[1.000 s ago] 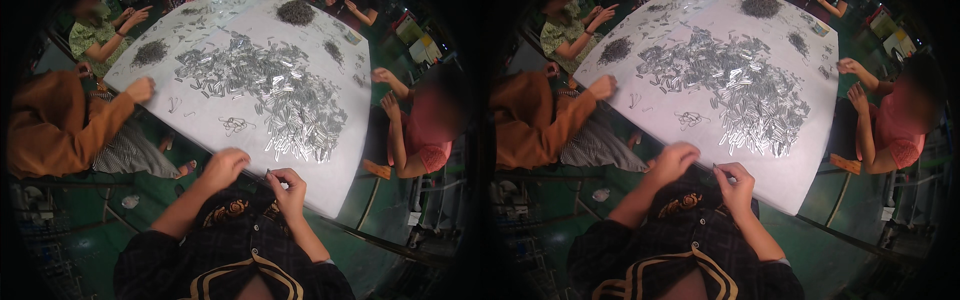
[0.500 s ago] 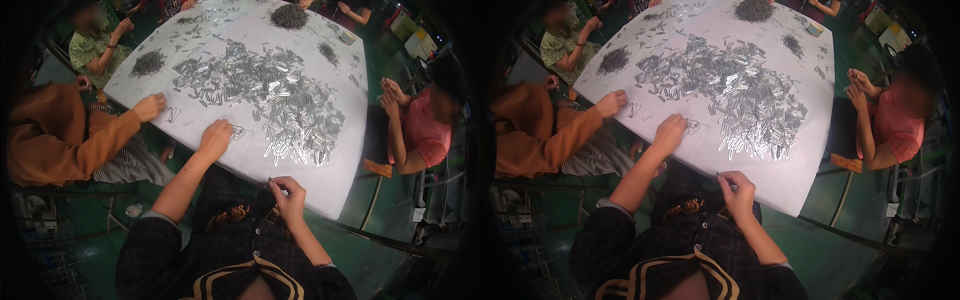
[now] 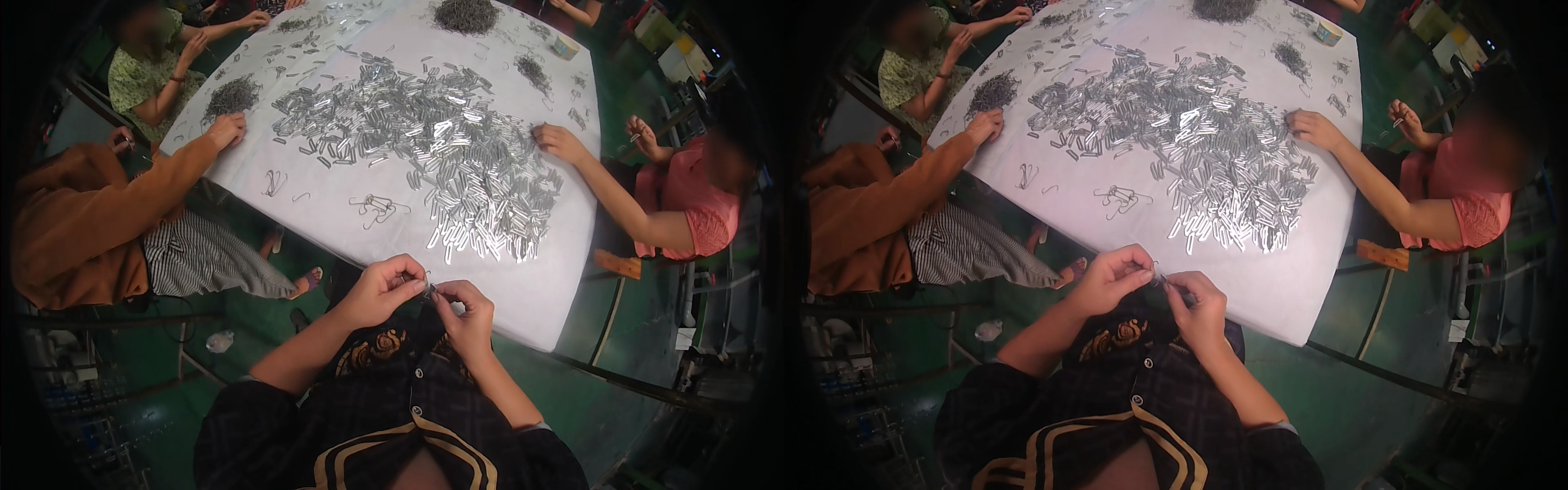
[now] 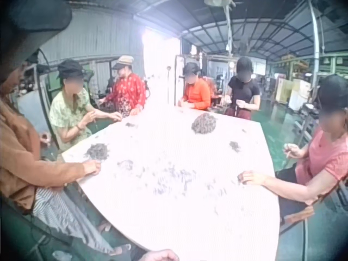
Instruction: The person sits at a large white table with several others, picking up small silver metal pieces and thin wire loops from a central pile. They insert the wire loops into the metal pieces by hand and place the assembled units into a growing pile on the table. The process is repetitive and involves fine motor manipulation of small parts.
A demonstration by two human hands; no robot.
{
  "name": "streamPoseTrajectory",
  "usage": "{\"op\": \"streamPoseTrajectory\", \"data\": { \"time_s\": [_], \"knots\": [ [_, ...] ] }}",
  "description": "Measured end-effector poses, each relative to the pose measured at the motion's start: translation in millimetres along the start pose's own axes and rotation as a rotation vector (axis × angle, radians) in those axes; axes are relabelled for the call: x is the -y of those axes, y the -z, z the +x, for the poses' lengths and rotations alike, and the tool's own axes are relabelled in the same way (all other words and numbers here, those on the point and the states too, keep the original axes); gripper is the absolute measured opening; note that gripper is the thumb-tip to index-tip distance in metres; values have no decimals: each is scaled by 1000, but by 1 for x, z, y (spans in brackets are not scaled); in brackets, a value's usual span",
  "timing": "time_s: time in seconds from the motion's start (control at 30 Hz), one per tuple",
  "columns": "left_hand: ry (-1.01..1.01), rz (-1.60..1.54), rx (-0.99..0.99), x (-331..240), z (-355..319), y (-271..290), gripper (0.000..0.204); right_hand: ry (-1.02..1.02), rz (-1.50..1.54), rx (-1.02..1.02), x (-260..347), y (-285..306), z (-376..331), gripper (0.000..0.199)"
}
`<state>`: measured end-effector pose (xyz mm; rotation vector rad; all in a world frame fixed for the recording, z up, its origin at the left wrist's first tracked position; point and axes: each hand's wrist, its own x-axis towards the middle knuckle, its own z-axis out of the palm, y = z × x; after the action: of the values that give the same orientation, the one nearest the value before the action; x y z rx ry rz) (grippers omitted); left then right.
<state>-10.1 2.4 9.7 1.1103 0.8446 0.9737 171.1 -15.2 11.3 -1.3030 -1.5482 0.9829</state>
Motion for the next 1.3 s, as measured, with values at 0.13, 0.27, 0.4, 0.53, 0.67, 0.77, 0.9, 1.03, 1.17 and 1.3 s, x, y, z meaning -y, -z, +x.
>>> {"op": "streamPoseTrajectory", "data": {
  "time_s": [0.13,0.27,0.4,0.53,0.67,0.77,0.9,1.03,1.17,1.3],
  "knots": [
    [-36,-14,-12,8,0,-4,7,-2,-12,10,4,1,0,5],
    [-61,8,6,10,0,-5,6,20,-8,6,4,1,-1,9],
    [-42,31,-2,7,-1,-4,7,2,-8,34,5,0,-2,8],
    [-104,128,-14,-4,-4,-12,8,107,-17,81,0,4,-1,9],
    [-165,259,-13,-7,-9,-13,8,137,-59,-44,-25,22,13,10],
    [-210,309,7,-9,-12,-15,7,41,-404,-272,-58,41,35,13],
    [-213,359,20,-12,-14,-18,6,50,-647,-277,-84,52,52,14],
    [-215,356,17,-10,-14,-19,6,42,-678,-272,-89,53,57,10],
    [-121,384,35,-13,-14,-18,7,-124,-319,-145,-76,50,54,11],
    [-152,454,31,-8,-14,-20,6,-351,374,60,-43,35,38,13]
  ]
}}
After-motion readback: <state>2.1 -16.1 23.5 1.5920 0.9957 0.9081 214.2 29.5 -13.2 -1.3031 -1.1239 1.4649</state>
